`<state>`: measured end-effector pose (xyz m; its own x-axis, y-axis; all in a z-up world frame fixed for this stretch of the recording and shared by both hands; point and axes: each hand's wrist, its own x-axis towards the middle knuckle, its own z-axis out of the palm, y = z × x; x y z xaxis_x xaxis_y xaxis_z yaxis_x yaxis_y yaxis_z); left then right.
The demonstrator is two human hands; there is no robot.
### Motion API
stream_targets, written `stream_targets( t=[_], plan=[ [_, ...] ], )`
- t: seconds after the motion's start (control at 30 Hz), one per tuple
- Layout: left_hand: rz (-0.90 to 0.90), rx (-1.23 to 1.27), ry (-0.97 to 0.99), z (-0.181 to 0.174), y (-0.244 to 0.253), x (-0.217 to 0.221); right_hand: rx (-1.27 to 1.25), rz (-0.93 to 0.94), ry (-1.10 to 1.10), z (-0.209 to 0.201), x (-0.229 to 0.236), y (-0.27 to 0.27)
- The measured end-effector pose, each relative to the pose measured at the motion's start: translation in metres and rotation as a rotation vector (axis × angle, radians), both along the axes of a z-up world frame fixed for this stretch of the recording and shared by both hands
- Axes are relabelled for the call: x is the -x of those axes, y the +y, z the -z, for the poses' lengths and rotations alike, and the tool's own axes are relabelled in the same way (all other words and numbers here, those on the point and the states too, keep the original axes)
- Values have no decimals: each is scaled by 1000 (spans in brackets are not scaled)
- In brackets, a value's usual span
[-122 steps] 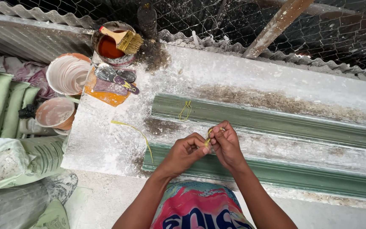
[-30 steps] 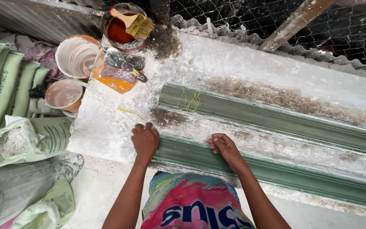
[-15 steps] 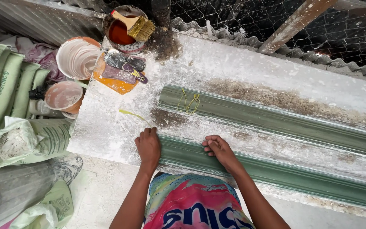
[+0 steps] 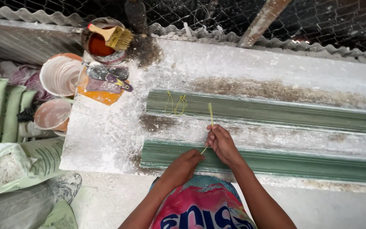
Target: Tying and organizing architectural molding strips in a workshop.
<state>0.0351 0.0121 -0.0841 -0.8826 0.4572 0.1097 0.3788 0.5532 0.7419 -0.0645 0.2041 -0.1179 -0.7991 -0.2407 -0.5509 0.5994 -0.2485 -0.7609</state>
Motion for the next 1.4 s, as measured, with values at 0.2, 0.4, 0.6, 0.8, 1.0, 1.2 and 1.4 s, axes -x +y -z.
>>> stream_targets(
  t=[0.2,0.4,0.6,0.8,1.0,1.2,1.4],
  plan=[
    [142,-188,-400,-59,10,12,353,257,-12,-8,15,27],
    [59,-423,-424,-67,42,23,370,252,9,-18,26,50],
    [-237,-808,-373,-41,64,35,139,53,169,-52,16,37],
    [-238,-884,-591,-65,83,56,136,-19,231,-69,2,44],
    [-332,-819,-651,-65,113,63,14,-18,299,-76,2,63],
    [-361,-718,-608,-66,126,66,-30,10,334,-75,-3,72],
    [-420,-631,-548,-64,134,69,-65,-1,384,-69,-1,78]
  ],
)
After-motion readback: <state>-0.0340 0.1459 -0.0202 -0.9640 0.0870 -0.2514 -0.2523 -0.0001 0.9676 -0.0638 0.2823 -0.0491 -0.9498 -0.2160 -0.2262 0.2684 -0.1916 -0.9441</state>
